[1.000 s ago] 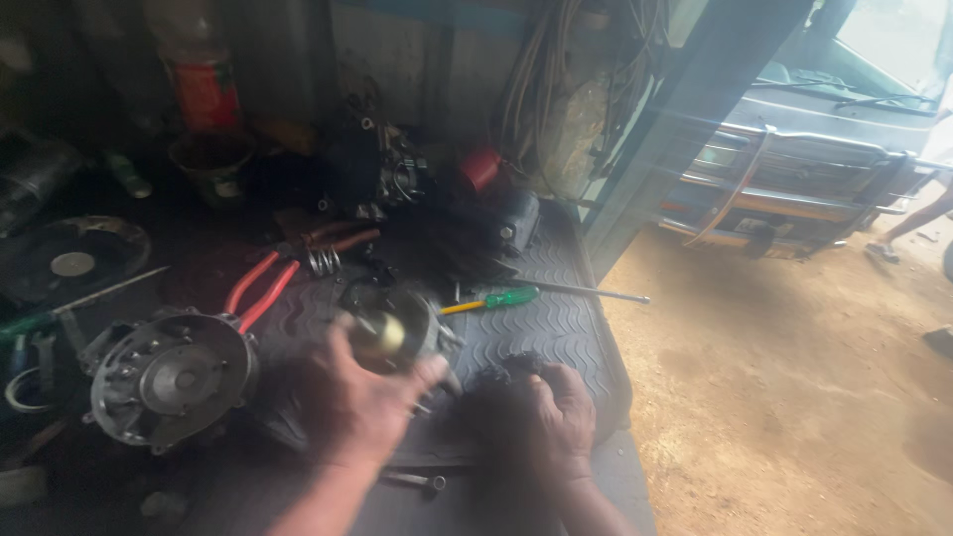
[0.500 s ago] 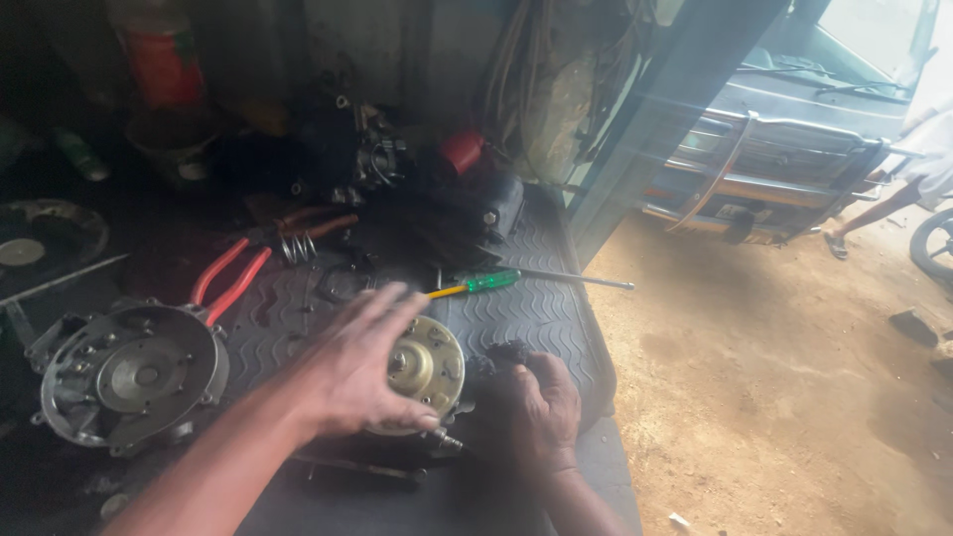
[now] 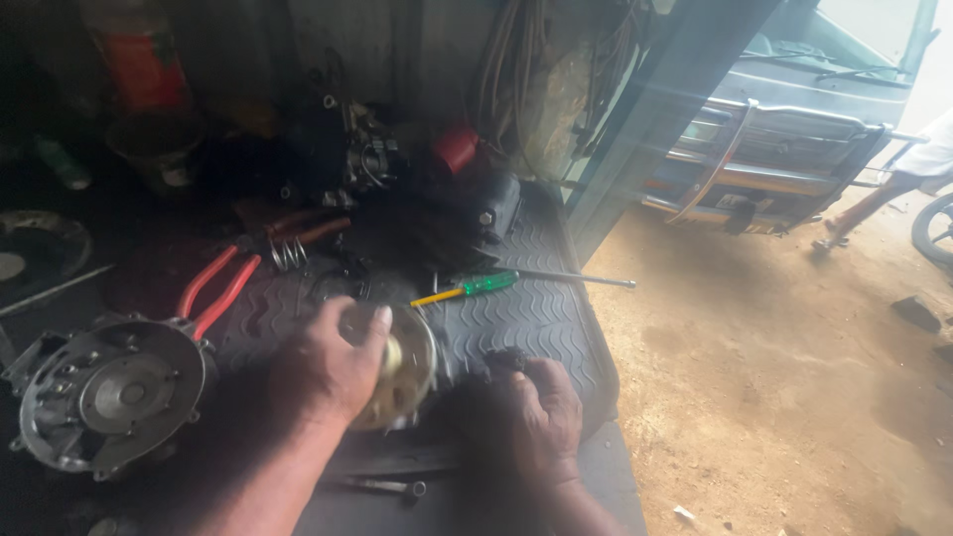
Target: The person disassembles a mechanical part, likely an alternator, by using a screwdriver to remove screws and separating the internal components by hand.
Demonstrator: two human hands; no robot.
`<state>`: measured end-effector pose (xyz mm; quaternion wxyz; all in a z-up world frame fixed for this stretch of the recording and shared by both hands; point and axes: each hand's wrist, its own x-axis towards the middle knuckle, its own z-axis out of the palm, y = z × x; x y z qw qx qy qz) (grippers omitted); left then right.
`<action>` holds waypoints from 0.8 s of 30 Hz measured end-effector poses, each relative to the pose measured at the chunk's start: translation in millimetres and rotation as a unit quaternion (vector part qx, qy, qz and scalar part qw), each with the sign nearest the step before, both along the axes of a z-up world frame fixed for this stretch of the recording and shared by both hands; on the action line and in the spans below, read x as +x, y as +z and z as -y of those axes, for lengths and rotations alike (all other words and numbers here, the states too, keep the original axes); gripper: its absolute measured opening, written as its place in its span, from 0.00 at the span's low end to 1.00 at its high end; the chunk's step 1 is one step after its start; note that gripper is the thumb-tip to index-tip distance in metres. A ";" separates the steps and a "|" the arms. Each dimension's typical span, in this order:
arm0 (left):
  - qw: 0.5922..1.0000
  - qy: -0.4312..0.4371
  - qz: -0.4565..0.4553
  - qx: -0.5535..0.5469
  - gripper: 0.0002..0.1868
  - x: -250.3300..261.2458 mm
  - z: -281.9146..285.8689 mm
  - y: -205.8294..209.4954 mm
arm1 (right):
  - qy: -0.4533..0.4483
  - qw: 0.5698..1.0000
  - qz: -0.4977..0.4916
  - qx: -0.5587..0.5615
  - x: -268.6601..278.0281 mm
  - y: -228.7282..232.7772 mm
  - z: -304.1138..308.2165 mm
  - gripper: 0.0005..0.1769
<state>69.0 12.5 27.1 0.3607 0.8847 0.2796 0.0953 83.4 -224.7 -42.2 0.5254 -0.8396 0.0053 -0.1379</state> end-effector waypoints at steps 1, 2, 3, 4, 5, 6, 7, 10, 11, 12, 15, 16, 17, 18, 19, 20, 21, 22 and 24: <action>1.000 0.002 -0.003 -0.002 0.33 -3.7 -1.1 -1.1 | 0.002 1.000 -0.003 -0.002 -2.6 -1.0 2.0 0.14; 0.999 -0.013 0.020 0.023 0.38 -7.9 -2.2 -1.9 | 0.001 1.000 0.021 -0.020 -5.3 -2.0 3.9 0.14; 0.997 -0.027 0.048 0.052 0.44 -8.2 -6.6 -0.4 | 0.001 0.998 0.049 -0.035 -3.4 -2.9 1.8 0.15; 0.997 -0.024 0.049 0.054 0.44 -9.9 -7.3 0.8 | 0.003 0.998 0.051 -0.033 -2.0 -2.9 0.3 0.15; 0.995 -0.053 0.034 0.072 0.45 -13.2 -7.2 2.5 | -0.007 0.999 0.033 -0.034 -2.1 -2.9 -1.2 0.15; 0.992 -0.081 0.018 0.090 0.46 -15.2 -8.3 5.3 | -0.017 0.999 0.016 -0.035 -2.0 -2.5 -3.3 0.14; 0.993 -0.081 0.018 0.090 0.46 -16.2 -6.6 7.3 | -0.017 0.999 0.016 -0.036 -2.7 -2.4 -3.3 0.14; 0.989 -0.099 -0.021 0.110 0.49 -16.9 -2.3 16.3 | -0.017 0.999 -0.012 -0.037 -3.6 1.4 0.9 0.14; 0.983 -0.119 -0.090 0.111 0.48 -17.9 -3.1 19.3 | -0.015 0.999 -0.001 -0.035 -4.1 2.3 0.4 0.14; 0.971 -0.137 -0.160 0.110 0.48 -19.0 -4.0 21.5 | -0.014 0.999 0.009 -0.033 -4.6 2.9 -0.2 0.15; 0.969 -0.155 -0.178 0.073 0.44 -18.4 -4.0 23.1 | -0.019 0.999 -0.029 0.025 -2.6 1.0 -1.1 0.15; 0.969 -0.157 -0.178 0.074 0.44 -17.4 -1.6 20.8 | -0.020 0.999 -0.029 0.025 -1.7 -0.7 -0.7 0.15; 0.982 -0.171 0.021 0.078 0.42 -16.3 3.9 16.7 | 0.002 0.994 -0.046 0.096 -0.5 -2.1 1.6 0.14; 0.957 -0.173 0.220 0.079 0.41 -14.9 8.1 12.3 | 0.024 0.984 -0.064 0.167 0.6 -2.5 4.6 0.13; 0.958 -0.171 0.218 0.076 0.41 -16.6 12.8 6.9 | 0.024 0.984 -0.066 0.164 -1.5 -2.0 8.5 0.13; 0.949 -0.193 0.218 0.121 0.34 -18.6 19.4 1.4 | 0.048 0.962 -0.093 0.254 -3.0 0.5 12.2 0.13; 0.937 -0.214 0.219 0.168 0.29 -19.2 22.8 -2.6 | 0.072 0.929 -0.117 0.342 -1.7 5.9 13.8 0.12; 0.938 -0.212 0.218 0.167 0.29 -20.1 25.3 -5.7 | 0.073 0.930 -0.118 0.341 0.8 13.1 13.9 0.12; 0.924 -0.186 0.270 0.197 0.21 -15.7 28.2 -7.8 | 0.091 0.883 -0.155 0.434 12.9 35.1 8.4 0.17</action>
